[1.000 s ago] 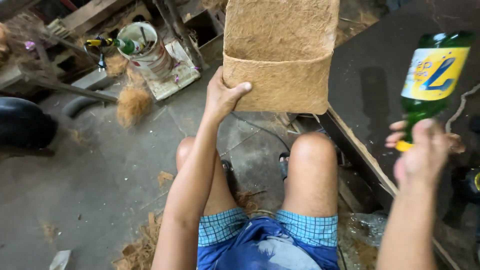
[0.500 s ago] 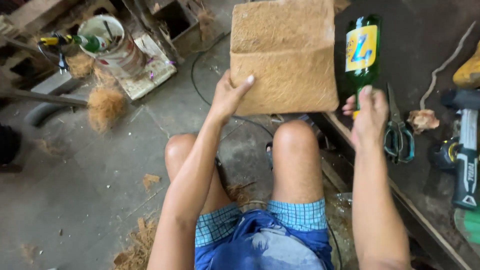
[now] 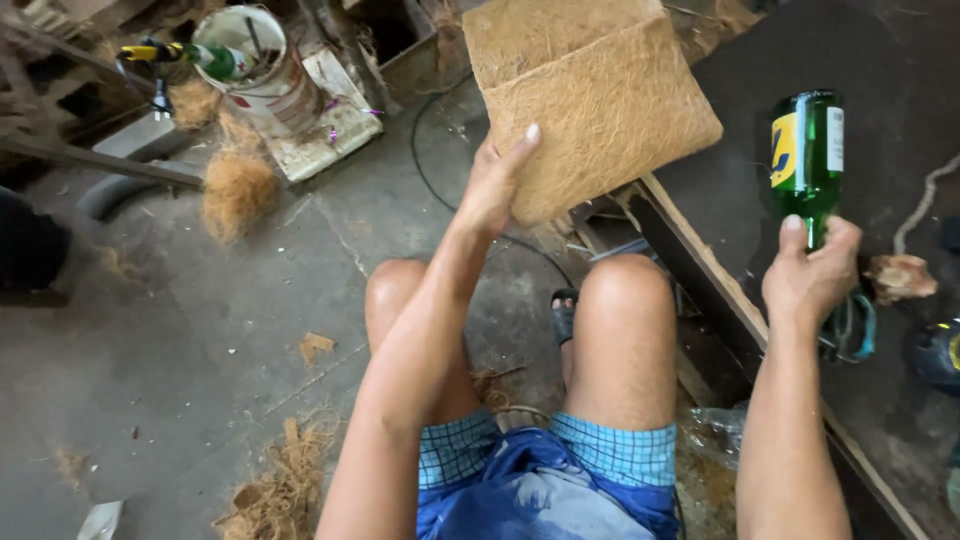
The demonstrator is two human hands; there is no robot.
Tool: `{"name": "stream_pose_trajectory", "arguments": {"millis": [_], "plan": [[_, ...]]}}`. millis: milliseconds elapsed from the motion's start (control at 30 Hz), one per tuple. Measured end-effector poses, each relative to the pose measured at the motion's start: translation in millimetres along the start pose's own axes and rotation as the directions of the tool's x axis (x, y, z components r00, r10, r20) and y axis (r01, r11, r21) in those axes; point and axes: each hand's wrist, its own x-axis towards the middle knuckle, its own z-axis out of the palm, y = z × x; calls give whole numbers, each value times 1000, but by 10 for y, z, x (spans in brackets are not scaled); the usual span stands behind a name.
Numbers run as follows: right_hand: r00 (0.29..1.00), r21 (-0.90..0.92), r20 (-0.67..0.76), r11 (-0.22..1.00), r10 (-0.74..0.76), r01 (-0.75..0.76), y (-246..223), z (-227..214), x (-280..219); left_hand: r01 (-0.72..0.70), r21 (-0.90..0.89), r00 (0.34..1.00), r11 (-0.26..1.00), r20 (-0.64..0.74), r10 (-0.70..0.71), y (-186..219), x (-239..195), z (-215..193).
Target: The person uses a green glass bottle to press and shape a folded piece of brown fibrous material into a small bag. The person repeatedly inserts the bottle into the pocket to smooth the edges and then uses shears to trim loose fibers.
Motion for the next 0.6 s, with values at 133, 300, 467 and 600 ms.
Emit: {"name": "stream_pose_trajectory", "arguments": {"millis": [133,300,467,600], "plan": [[999,12,-10,999,-30,30,-157,-51,-39,-13,-22,996,1000,-85,11,67,-35,47],[996,-11,-9,996,-88,88,-238,-77,-68,7,4,988,1000,-157,-6,174,-63,82],[987,-72,-19,985,-161,159,-193,-76,-77,-29,-354,992,935,-126,-18,7,69,-56],[992,-12,3,992,-123,123,-201,-70,-74,-65,-389,992,919,-129,15,-149,165,-151]]}}
